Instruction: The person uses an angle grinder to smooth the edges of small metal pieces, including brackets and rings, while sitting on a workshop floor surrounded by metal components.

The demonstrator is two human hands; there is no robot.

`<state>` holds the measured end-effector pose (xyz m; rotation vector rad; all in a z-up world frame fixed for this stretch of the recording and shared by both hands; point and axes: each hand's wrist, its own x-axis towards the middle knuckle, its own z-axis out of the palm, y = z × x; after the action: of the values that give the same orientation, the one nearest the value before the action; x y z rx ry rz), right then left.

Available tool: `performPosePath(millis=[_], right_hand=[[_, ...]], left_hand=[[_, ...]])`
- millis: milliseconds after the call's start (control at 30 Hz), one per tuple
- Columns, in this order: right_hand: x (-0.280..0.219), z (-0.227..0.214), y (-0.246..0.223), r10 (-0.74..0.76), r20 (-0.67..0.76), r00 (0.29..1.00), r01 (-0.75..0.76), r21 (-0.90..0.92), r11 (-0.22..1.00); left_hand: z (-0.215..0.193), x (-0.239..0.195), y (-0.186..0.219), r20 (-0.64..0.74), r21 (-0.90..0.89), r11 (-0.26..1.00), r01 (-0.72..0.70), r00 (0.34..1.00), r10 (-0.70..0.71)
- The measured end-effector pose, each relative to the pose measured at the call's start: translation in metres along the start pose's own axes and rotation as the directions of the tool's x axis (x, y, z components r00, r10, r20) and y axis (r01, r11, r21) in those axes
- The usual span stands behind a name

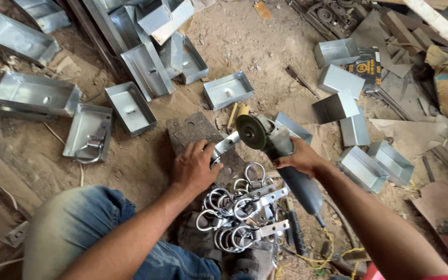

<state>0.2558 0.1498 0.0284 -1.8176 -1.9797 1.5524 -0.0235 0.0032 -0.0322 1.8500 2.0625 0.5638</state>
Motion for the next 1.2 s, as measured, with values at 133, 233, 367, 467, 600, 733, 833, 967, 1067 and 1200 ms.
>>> performPosePath(millis=[133, 233, 367, 467, 600, 733, 833, 967, 1067, 1200], right_hand=[[0.003, 0.005, -0.002, -0.083, 0.001, 0.997, 0.082, -0.087, 0.993], [0.004, 0.006, -0.005, -0.042, 0.004, 0.999, 0.043, -0.078, 0.996], [0.003, 0.004, -0.003, 0.028, 0.0, 1.0, -0.028, -0.081, 0.996], [0.007, 0.004, 0.001, -0.049, -0.023, 0.999, 0.045, -0.162, 0.986], [0.012, 0.005, 0.005, -0.033, -0.012, 0.999, 0.031, -0.143, 0.989], [0.014, 0.004, 0.007, -0.024, -0.009, 1.0, 0.023, -0.138, 0.99], [0.015, 0.002, 0.01, -0.051, -0.005, 0.999, 0.049, -0.136, 0.989], [0.016, 0.003, 0.012, -0.005, 0.001, 1.0, 0.005, -0.155, 0.988], [0.016, 0.002, 0.013, -0.016, 0.006, 1.0, 0.017, -0.172, 0.985], [0.015, 0.001, 0.015, -0.03, 0.008, 1.0, 0.031, -0.153, 0.988]], left_hand=[[-0.006, 0.002, 0.003, 0.011, -0.015, 1.0, -0.01, 1.0, 0.01], [-0.012, 0.003, 0.005, 0.018, -0.042, 0.999, -0.006, 1.0, 0.006], [-0.019, 0.006, 0.006, 0.064, -0.081, 0.996, 0.037, 0.997, -0.032], [-0.022, 0.01, 0.007, 0.075, -0.11, 0.993, 0.043, 0.997, -0.035], [-0.027, 0.011, 0.01, 0.118, -0.123, 0.99, 0.07, 0.991, -0.055], [-0.029, 0.01, 0.011, 0.132, -0.123, 0.99, 0.061, 0.99, -0.045], [-0.025, 0.011, 0.009, 0.114, -0.128, 0.991, 0.047, 0.993, -0.032], [-0.016, 0.011, 0.005, 0.091, -0.145, 0.989, 0.034, 0.996, -0.021], [-0.013, 0.011, 0.004, 0.1, -0.145, 0.989, 0.035, 0.995, -0.021], [-0.012, 0.012, 0.004, 0.097, -0.139, 0.99, 0.03, 0.995, -0.017]])
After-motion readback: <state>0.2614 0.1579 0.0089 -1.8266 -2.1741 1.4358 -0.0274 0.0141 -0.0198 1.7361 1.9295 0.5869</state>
